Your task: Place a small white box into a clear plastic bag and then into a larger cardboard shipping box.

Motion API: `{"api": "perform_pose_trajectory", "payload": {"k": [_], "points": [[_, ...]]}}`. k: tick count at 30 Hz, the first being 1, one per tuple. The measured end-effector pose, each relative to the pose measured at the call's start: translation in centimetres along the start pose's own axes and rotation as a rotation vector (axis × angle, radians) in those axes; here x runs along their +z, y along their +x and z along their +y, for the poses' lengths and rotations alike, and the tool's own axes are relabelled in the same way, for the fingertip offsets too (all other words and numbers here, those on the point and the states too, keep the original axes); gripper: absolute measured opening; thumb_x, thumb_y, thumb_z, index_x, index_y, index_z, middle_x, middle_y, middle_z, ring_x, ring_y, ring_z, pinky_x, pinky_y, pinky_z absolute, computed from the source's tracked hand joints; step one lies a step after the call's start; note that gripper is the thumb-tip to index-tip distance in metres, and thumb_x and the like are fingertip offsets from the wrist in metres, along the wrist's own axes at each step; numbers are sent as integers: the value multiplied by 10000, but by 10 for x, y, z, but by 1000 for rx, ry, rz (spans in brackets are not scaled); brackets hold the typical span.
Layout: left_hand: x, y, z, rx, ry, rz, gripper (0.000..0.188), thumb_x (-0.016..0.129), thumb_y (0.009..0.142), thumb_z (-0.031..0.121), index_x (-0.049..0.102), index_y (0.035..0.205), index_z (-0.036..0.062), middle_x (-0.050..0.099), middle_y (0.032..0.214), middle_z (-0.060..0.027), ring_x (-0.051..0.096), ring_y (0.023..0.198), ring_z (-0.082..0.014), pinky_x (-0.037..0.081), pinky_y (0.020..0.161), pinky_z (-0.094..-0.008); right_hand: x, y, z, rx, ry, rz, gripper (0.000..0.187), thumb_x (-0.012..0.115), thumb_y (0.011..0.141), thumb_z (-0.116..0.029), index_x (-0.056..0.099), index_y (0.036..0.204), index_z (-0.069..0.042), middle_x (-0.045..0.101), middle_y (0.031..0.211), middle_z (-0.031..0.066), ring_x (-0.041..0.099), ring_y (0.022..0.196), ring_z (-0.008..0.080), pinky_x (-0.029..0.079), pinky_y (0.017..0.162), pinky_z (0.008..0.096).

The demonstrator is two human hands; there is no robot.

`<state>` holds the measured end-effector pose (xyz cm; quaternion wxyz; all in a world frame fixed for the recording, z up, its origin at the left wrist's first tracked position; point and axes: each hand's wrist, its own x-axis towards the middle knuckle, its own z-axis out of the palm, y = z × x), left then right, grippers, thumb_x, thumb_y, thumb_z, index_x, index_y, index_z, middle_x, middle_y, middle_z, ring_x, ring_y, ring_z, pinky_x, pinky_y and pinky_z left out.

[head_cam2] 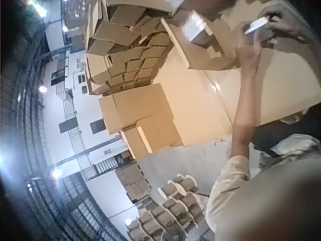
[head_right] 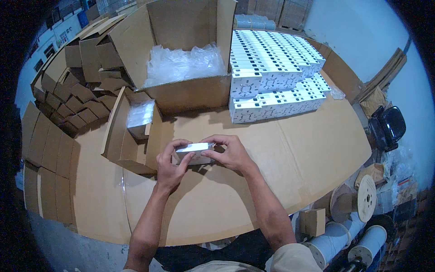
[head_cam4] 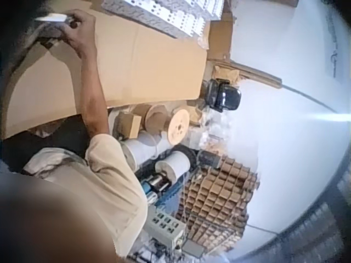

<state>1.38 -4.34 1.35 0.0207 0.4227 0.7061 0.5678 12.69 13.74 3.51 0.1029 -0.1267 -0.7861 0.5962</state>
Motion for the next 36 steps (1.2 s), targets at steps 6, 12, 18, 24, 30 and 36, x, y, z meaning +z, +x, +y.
{"api": "perform_pose_trajectory", "payload": {"k": [6, 12, 18, 24, 30, 36], "points": [[4, 1, -9, -204, -295, 21, 296, 774, 849, 38, 629, 1107, 17, 681, 1027, -63, 634, 984, -154, 515, 878, -302, 6, 4, 11, -241, 6, 73, 262, 753, 847, -69, 729, 1104, -22, 727, 1006, 57, 611, 812, 115, 510, 716, 283], [-1, 3, -14, -344, -268, -143, 287, 766, 880, 90, 624, 1118, 16, 665, 1000, -50, 622, 954, -129, 517, 837, -293, 3, -3, -7, -261, -279, 44, 311, 729, 841, -47, 694, 1148, -13, 719, 1005, 125, 665, 811, 205, 534, 740, 332], [2, -1, -31, -270, -308, -148, 281, 776, 884, 187, 651, 1074, 22, 686, 867, -42, 613, 747, -98, 497, 643, -281, 3, -4, -17, -267, -431, -20, 276, 690, 876, -69, 668, 1141, 5, 699, 1037, 199, 674, 890, 350, 548, 766, 410], [-4, -14, -31, -453, -213, -234, 409, 778, 881, 201, 598, 1190, 2, 691, 913, -89, 637, 783, -135, 512, 679, -289, 5, -4, -20, -293, -530, -21, 246, 686, 871, -47, 661, 1105, 26, 695, 950, 213, 674, 803, 347, 541, 745, 415], [-7, -46, -19, -162, 168, -31, 820, 794, 837, 193, 325, 1469, -39, 511, 1386, -246, 521, 1285, -352, 409, 1090, -442, 2, 4, -20, -201, -434, -13, 238, 674, 890, -62, 644, 1110, 26, 693, 939, 222, 682, 858, 371, 547, 764, 427], [-30, -92, 19, -147, 360, -55, 758, 747, 854, 163, 336, 1461, -32, 407, 1463, -275, 377, 1377, -440, 316, 1158, -484, 29, 42, -20, -405, -130, 191, 243, 646, 925, -26, 576, 1151, 30, 690, 965, 156, 681, 882, 206, 562, 755, 337]]}}
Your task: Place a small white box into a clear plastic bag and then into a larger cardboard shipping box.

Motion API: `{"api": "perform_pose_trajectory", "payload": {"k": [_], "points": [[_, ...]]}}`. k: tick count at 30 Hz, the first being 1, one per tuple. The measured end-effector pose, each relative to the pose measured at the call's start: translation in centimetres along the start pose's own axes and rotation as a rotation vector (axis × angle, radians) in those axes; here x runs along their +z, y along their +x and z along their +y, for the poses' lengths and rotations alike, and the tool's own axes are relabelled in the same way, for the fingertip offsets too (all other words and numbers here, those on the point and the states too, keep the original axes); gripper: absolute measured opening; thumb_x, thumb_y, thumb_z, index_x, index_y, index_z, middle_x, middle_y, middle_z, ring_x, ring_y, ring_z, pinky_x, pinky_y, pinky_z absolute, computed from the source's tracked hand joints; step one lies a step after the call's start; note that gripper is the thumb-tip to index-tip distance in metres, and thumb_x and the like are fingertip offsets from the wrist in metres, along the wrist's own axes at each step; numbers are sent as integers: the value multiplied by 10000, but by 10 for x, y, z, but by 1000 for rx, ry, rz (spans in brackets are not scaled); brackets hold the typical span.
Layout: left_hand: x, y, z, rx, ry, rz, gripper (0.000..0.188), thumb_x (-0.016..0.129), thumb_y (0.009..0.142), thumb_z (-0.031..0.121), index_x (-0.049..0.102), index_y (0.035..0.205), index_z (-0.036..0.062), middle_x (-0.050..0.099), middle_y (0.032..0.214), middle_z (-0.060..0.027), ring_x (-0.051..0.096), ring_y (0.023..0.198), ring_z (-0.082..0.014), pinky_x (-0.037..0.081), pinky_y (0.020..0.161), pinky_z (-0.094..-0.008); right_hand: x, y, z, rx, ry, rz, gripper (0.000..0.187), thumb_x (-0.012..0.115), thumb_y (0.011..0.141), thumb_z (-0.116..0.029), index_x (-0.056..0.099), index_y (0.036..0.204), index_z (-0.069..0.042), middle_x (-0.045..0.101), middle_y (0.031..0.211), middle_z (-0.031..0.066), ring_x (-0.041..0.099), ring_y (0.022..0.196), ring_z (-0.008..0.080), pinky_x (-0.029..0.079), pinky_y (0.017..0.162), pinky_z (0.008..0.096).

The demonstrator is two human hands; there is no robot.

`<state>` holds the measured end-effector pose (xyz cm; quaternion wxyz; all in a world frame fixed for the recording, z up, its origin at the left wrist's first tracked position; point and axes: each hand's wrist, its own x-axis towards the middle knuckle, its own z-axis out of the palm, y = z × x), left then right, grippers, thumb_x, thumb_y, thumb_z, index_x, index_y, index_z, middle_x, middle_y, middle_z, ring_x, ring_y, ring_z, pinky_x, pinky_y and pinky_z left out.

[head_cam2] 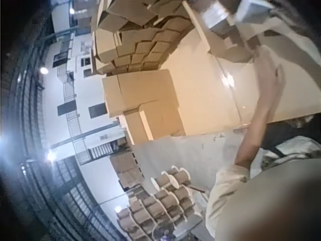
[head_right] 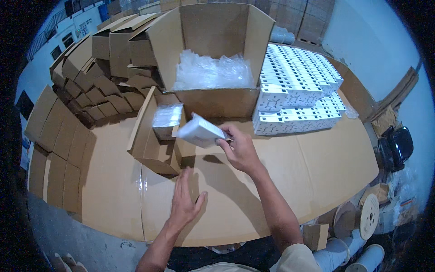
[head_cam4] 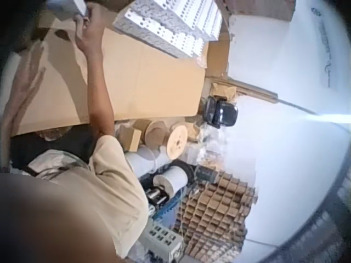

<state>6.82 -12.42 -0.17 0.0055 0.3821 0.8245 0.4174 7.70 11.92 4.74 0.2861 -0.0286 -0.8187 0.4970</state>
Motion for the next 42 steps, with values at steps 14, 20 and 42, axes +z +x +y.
{"api": "perform_pose_trajectory", "payload": {"k": [14, 20, 42], "points": [[-8, -19, -8, 13, 61, -27, 489, 708, 859, 188, 521, 1272, 4, 481, 1394, -227, 401, 1345, -421, 325, 1144, -491, 102, 65, 8, -209, 100, -157, 223, 534, 994, -69, 472, 1206, -37, 611, 918, 196, 590, 785, 338, 465, 727, 404], [-12, -17, -4, -17, 45, -48, 462, 700, 864, 182, 536, 1255, -1, 470, 1414, -215, 383, 1360, -419, 320, 1151, -486, 93, 70, 9, -290, -108, -123, 284, 550, 994, -59, 466, 1260, -10, 624, 1020, 206, 645, 928, 306, 510, 854, 409], [-13, -18, -3, -25, 85, -55, 460, 673, 887, 198, 533, 1261, -29, 482, 1372, -256, 384, 1369, -414, 327, 1150, -480, 98, 74, -12, -376, -350, -184, 244, 693, 839, -7, 605, 1066, 5, 567, 975, 165, 598, 906, 378, 500, 775, 453]]}}
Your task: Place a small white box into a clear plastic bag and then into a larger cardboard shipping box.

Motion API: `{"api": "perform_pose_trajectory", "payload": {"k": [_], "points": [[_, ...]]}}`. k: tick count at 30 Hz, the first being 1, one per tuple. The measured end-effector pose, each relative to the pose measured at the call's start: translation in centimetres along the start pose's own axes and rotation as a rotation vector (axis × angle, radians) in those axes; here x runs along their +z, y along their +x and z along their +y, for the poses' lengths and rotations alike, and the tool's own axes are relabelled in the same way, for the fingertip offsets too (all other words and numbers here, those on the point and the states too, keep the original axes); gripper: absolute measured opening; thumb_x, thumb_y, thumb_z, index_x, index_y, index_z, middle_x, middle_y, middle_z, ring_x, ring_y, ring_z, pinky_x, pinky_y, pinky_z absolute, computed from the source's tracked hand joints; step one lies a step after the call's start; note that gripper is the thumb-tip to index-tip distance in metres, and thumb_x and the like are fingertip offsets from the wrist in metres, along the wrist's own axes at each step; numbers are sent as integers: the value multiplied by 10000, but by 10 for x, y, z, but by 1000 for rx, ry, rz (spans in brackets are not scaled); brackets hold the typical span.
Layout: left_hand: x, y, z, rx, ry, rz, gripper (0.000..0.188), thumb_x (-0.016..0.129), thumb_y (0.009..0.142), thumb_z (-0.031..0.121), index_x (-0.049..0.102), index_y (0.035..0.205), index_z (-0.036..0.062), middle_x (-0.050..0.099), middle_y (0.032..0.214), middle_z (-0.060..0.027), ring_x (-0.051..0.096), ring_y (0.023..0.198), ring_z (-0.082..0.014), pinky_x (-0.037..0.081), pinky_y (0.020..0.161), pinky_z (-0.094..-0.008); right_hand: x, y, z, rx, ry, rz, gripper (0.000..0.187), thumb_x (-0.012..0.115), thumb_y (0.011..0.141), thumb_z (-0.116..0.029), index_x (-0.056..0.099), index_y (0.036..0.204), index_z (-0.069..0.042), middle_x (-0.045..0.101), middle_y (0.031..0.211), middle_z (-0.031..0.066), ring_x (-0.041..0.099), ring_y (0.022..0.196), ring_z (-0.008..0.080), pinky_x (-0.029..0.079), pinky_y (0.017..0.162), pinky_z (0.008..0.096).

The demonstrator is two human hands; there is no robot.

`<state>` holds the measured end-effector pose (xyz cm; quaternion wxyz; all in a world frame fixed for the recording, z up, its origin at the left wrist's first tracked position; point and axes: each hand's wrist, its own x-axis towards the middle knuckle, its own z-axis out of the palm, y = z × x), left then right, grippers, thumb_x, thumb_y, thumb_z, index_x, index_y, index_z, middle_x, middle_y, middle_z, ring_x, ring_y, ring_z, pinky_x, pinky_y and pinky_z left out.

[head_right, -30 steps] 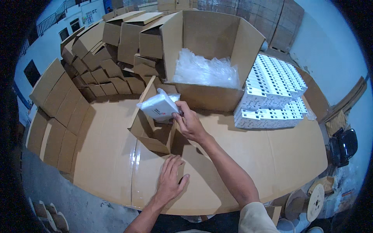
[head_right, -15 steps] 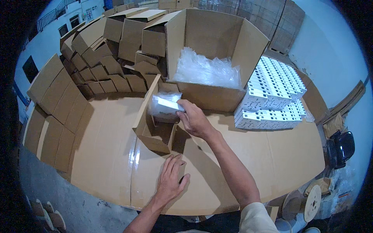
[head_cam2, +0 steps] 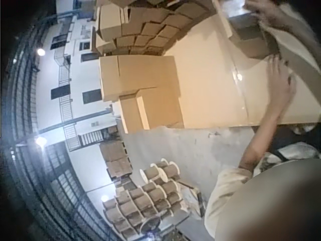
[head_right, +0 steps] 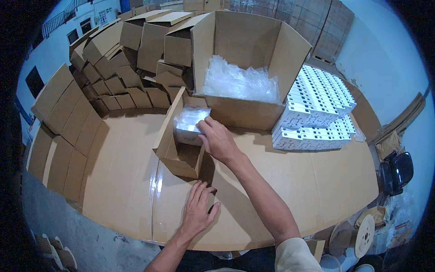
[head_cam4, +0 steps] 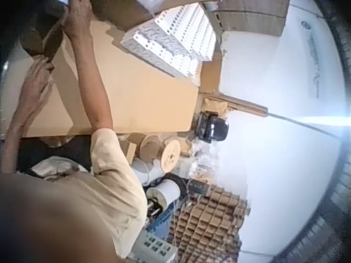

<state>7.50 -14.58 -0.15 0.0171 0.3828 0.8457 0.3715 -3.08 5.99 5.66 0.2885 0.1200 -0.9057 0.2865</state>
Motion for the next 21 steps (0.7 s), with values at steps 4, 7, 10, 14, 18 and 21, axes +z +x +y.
{"api": "perform_pose_trajectory", "payload": {"k": [4, 7, 10, 14, 18, 21], "points": [[4, -1, -3, 14, 8, 9, 467, 675, 885, 199, 533, 1269, -27, 483, 1364, -270, 389, 1363, -425, 328, 1148, -485, -2, 6, -3, 41, -138, -106, 223, 720, 814, -36, 610, 1009, -37, 580, 964, 154, 604, 924, 374, 505, 788, 469], [6, -2, -5, -3, -8, 18, 483, 711, 862, 212, 546, 1259, -7, 486, 1361, -271, 383, 1360, -442, 325, 1147, -497, -1, 12, -3, 61, -183, -167, 207, 741, 802, -58, 624, 972, -50, 588, 950, 146, 609, 924, 364, 510, 793, 466], [5, -3, -4, -38, 1, -3, 486, 714, 858, 213, 549, 1256, -12, 490, 1353, -272, 388, 1351, -449, 328, 1143, -501, 3, 14, -3, 71, -214, -199, 185, 761, 790, -78, 670, 950, -58, 594, 931, 138, 615, 916, 355, 515, 794, 461], [4, -3, -2, -47, 2, -3, 482, 715, 858, 210, 552, 1252, -15, 491, 1346, -272, 394, 1338, -457, 325, 1143, -505, 4, 15, 1, 76, -227, -226, 175, 764, 797, -111, 744, 967, -74, 600, 911, 133, 626, 903, 342, 524, 803, 451], [10, -2, -1, -2, 41, -16, 489, 713, 866, 215, 542, 1261, -16, 495, 1351, -251, 407, 1318, -457, 336, 1130, -506, -3, 10, -1, 163, -258, -242, 167, 739, 830, -125, 756, 988, -73, 615, 945, 146, 625, 934, 348, 522, 840, 451], [5, 5, 4, 10, 89, -49, 514, 718, 864, 218, 523, 1280, -14, 488, 1367, -231, 427, 1285, -450, 340, 1120, -498, -5, 2, -5, 156, -165, -197, 236, 706, 880, -155, 718, 1099, -67, 606, 1062, 168, 606, 1016, 350, 508, 899, 443]]}}
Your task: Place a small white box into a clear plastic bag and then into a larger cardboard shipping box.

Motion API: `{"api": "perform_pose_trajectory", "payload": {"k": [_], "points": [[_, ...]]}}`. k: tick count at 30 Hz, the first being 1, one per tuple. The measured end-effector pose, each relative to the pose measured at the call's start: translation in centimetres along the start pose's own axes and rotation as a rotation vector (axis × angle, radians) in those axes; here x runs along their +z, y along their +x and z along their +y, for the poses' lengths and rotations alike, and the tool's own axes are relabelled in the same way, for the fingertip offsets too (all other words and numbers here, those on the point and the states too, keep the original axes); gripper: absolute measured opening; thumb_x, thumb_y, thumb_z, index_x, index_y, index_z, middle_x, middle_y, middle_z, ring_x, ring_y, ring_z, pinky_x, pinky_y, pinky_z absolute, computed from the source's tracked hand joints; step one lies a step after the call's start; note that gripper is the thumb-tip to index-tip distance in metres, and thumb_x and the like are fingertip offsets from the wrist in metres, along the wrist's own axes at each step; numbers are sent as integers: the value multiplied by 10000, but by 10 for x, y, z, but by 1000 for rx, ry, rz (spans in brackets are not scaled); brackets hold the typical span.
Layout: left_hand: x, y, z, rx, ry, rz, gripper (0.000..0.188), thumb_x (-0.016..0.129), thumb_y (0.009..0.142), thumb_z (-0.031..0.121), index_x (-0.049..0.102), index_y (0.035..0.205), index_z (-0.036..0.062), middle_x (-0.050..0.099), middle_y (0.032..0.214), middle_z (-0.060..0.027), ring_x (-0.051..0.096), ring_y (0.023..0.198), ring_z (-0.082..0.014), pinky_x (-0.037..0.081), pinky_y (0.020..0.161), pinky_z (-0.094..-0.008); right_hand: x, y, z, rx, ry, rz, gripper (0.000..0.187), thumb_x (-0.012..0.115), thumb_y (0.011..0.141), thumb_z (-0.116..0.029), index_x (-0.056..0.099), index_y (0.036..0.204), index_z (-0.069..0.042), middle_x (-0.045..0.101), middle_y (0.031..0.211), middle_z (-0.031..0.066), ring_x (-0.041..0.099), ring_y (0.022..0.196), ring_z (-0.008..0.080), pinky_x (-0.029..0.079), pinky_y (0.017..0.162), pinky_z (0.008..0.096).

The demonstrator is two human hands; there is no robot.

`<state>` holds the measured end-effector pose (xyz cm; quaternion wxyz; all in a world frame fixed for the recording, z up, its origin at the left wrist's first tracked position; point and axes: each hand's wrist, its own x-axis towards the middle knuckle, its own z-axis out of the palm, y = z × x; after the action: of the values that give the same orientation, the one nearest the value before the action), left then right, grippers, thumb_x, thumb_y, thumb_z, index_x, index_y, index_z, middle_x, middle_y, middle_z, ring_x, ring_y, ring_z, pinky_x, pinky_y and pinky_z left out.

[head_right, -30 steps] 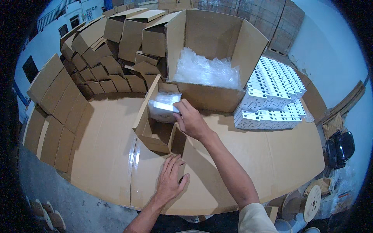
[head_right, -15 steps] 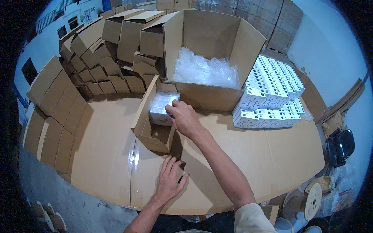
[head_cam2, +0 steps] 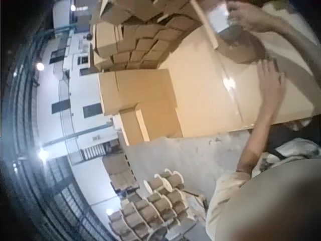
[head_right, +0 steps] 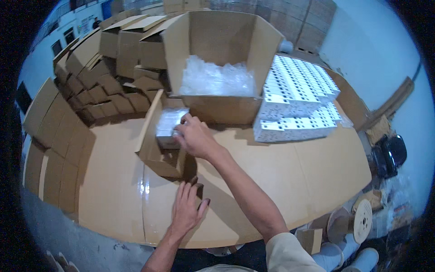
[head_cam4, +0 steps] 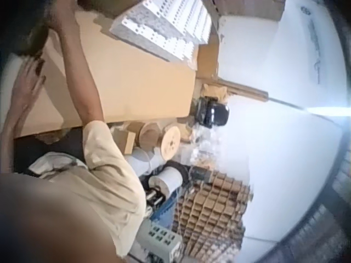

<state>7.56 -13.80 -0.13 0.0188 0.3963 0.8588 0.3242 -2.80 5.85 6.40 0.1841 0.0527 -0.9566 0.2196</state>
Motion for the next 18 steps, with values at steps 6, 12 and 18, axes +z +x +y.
{"api": "perform_pose_trajectory", "payload": {"k": [6, 12, 18], "points": [[13, 33, 9, 29, -61, -60, 557, 698, 877, 222, 476, 1323, -28, 436, 1453, -211, 408, 1311, -418, 321, 1136, -479, -44, -54, 9, 28, 218, 186, 420, 680, 927, -194, 569, 1316, -84, 526, 1227, 167, 554, 1130, 345, 474, 967, 418], [51, 91, 4, 124, 75, 25, 580, 665, 893, 245, 448, 1365, -12, 409, 1475, -206, 324, 1398, -413, 281, 1168, -508, -98, -115, 61, 149, 118, 289, 396, 693, 869, -84, 593, 1251, -49, 569, 1157, 157, 594, 1068, 342, 509, 905, 409], [58, 128, 5, 156, 68, 21, 524, 639, 924, 226, 455, 1353, -12, 413, 1471, -208, 332, 1399, -416, 273, 1176, -490, -137, -141, 104, 242, -63, 529, 430, 670, 813, -18, 569, 1230, -37, 541, 1195, 187, 556, 1095, 385, 475, 943, 449]]}}
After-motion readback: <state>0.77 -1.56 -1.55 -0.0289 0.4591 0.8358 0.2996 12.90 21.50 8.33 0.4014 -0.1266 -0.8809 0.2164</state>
